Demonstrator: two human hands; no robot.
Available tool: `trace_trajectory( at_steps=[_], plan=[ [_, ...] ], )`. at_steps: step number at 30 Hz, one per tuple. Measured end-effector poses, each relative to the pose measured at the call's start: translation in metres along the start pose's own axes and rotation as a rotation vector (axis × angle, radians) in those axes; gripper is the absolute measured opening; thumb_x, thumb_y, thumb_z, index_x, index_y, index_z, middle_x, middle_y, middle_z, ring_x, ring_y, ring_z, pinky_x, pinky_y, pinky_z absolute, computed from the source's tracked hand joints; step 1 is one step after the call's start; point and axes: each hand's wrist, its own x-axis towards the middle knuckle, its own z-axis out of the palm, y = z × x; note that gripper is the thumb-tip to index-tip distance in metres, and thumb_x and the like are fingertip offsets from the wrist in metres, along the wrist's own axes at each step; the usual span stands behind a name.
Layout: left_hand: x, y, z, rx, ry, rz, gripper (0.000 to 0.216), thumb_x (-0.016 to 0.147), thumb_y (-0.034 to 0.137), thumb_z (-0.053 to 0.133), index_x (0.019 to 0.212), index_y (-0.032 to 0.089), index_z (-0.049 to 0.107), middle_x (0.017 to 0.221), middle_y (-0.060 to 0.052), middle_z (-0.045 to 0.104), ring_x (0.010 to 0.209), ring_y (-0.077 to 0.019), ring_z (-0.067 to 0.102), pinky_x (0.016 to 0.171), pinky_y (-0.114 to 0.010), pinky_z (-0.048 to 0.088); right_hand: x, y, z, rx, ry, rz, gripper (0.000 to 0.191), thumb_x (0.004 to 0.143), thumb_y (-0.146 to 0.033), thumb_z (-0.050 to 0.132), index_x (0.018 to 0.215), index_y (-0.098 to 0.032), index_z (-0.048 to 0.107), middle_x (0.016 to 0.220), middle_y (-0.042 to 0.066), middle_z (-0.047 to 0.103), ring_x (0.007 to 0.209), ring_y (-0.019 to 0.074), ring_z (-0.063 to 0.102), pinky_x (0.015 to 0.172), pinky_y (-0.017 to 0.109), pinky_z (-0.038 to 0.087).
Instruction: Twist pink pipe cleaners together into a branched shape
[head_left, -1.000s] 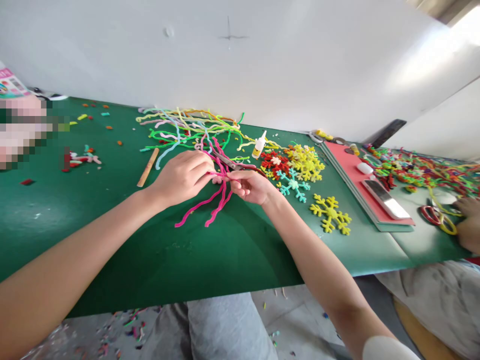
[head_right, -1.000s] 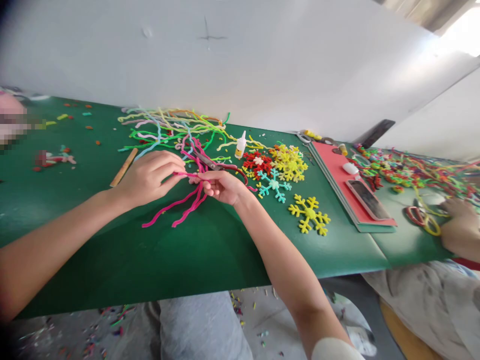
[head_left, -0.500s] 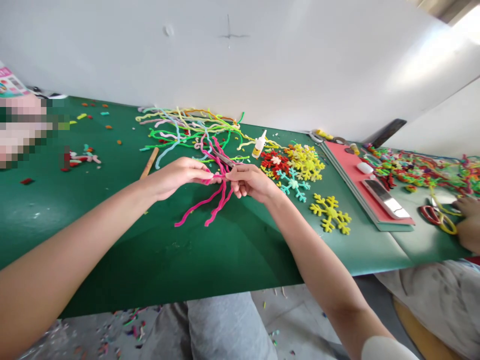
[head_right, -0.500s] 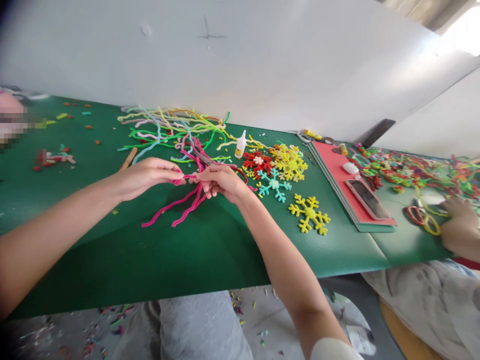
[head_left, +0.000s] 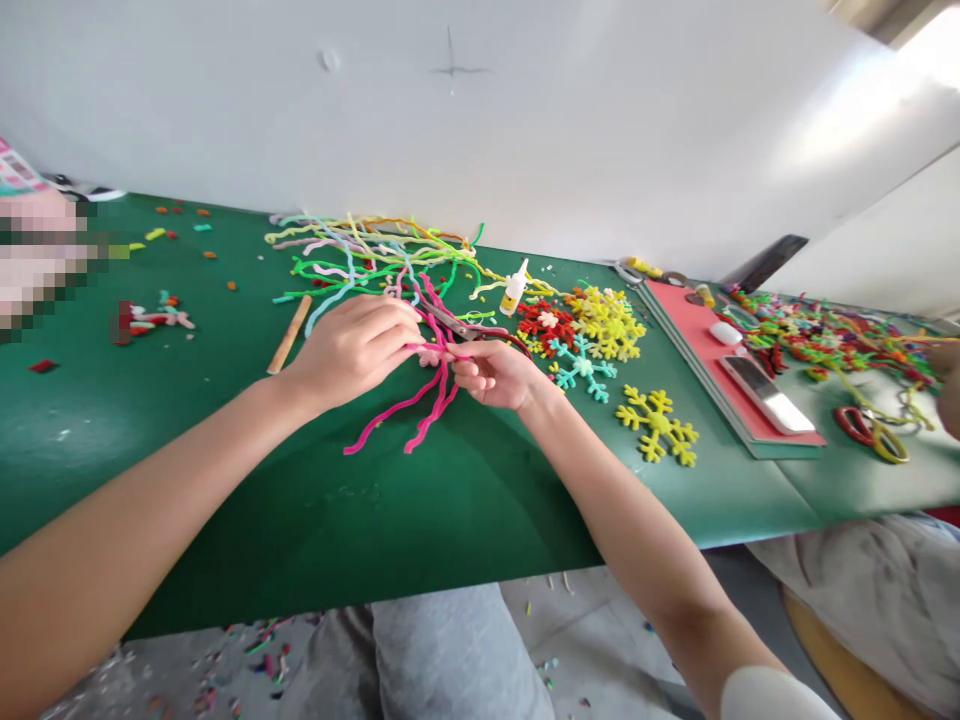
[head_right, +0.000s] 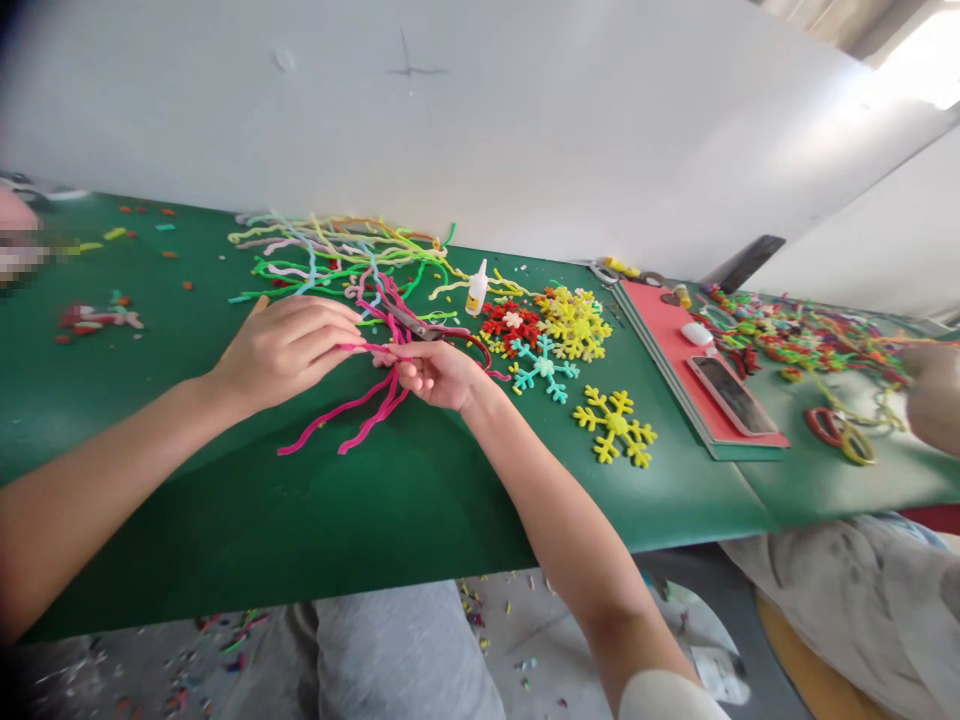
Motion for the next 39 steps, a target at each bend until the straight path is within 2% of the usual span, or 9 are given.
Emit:
trace_trajectory(
  at_steps=[4,11,17,22,24,27,32,36,39],
  plan=[
    [0.003,0.002,0.002,-0.135,-0.044,-0.185,0.020,0.092,0.030,0.053,0.082,0.018,0.066,0.091,-0.006,0.067,0.089,-0.0201,0.064,0.084,-0.034,0.050,0.002,-0.001,-0.006,-0.118,0.029,-0.095,0.019,0.090,-0.015,0.053,0.074,-0.009,0.061,0.043,-0.005,0.047,0.034,0.0039,0.042,0.029,0.012,0.027],
    [0.008,-0.002,-0.005,-0.541,-0.314,-0.674,0.028,0.081,0.047,0.062,0.078,0.020,0.070,0.081,-0.002,0.070,0.080,-0.0201,0.065,0.075,-0.031,0.049,-0.001,-0.002,-0.010,-0.352,0.025,-0.221,0.016,0.083,-0.022,0.062,0.072,-0.011,0.063,0.045,-0.004,0.054,0.036,0.0061,0.052,0.032,0.013,0.036],
    [0.007,-0.013,-0.006,-0.935,-0.427,-0.811,0.020,0.074,0.040,0.066,0.073,0.020,0.071,0.079,-0.006,0.074,0.080,-0.0236,0.070,0.074,-0.036,0.056,-0.008,0.001,0.003,-0.568,0.052,-0.412,0.024,0.079,-0.027,0.068,0.064,-0.014,0.054,0.049,-0.003,0.061,0.037,0.0091,0.057,0.033,0.015,0.040],
    [0.007,-0.012,-0.005,-0.851,-0.437,-0.752,0.026,0.079,0.044,0.062,0.079,0.020,0.071,0.082,-0.007,0.074,0.084,-0.0244,0.070,0.076,-0.038,0.058,-0.007,0.001,0.001,-0.577,0.062,-0.433,0.023,0.081,-0.027,0.067,0.068,-0.015,0.053,0.048,-0.003,0.059,0.038,0.0100,0.058,0.032,0.015,0.039],
    [0.007,-0.008,-0.005,-0.670,-0.319,-0.670,0.030,0.081,0.048,0.062,0.090,0.021,0.070,0.092,-0.006,0.072,0.089,-0.0232,0.069,0.079,-0.038,0.058,-0.005,0.000,-0.004,-0.480,0.076,-0.371,0.021,0.082,-0.026,0.065,0.068,-0.014,0.054,0.045,-0.004,0.056,0.036,0.0090,0.055,0.031,0.015,0.035],
    [0.006,-0.003,-0.005,-0.364,-0.046,-0.397,0.040,0.077,0.047,0.070,0.108,0.022,0.065,0.114,-0.008,0.066,0.105,-0.0245,0.063,0.090,-0.040,0.055,-0.003,-0.002,-0.006,-0.265,0.067,-0.240,0.018,0.086,-0.020,0.058,0.070,-0.013,0.056,0.041,-0.006,0.047,0.033,0.0056,0.046,0.030,0.013,0.031],
    [-0.001,-0.007,-0.006,-0.002,0.005,0.012,0.011,0.090,0.026,0.059,0.095,0.025,0.068,0.109,-0.004,0.068,0.113,-0.0242,0.061,0.100,-0.043,0.048,-0.005,-0.005,0.002,-0.037,0.014,-0.051,0.026,0.093,-0.013,0.046,0.068,-0.013,0.051,0.042,-0.007,0.039,0.033,0.0025,0.030,0.031,0.011,0.028],
    [-0.002,-0.009,-0.004,0.028,0.035,0.066,0.011,0.091,0.023,0.056,0.090,0.021,0.067,0.097,-0.004,0.070,0.107,-0.0225,0.064,0.094,-0.039,0.051,-0.004,-0.004,0.001,-0.066,-0.010,-0.062,0.025,0.092,-0.015,0.048,0.068,-0.012,0.053,0.041,-0.007,0.039,0.034,0.0031,0.033,0.031,0.011,0.028],
    [0.001,-0.005,-0.005,-0.045,0.011,-0.016,0.017,0.091,0.027,0.055,0.082,0.020,0.066,0.091,-0.004,0.069,0.102,-0.0214,0.064,0.091,-0.037,0.050,-0.003,-0.003,-0.004,-0.164,-0.002,-0.152,0.019,0.088,-0.018,0.055,0.071,-0.011,0.058,0.041,-0.007,0.042,0.034,0.0040,0.040,0.032,0.013,0.031]
  ],
)
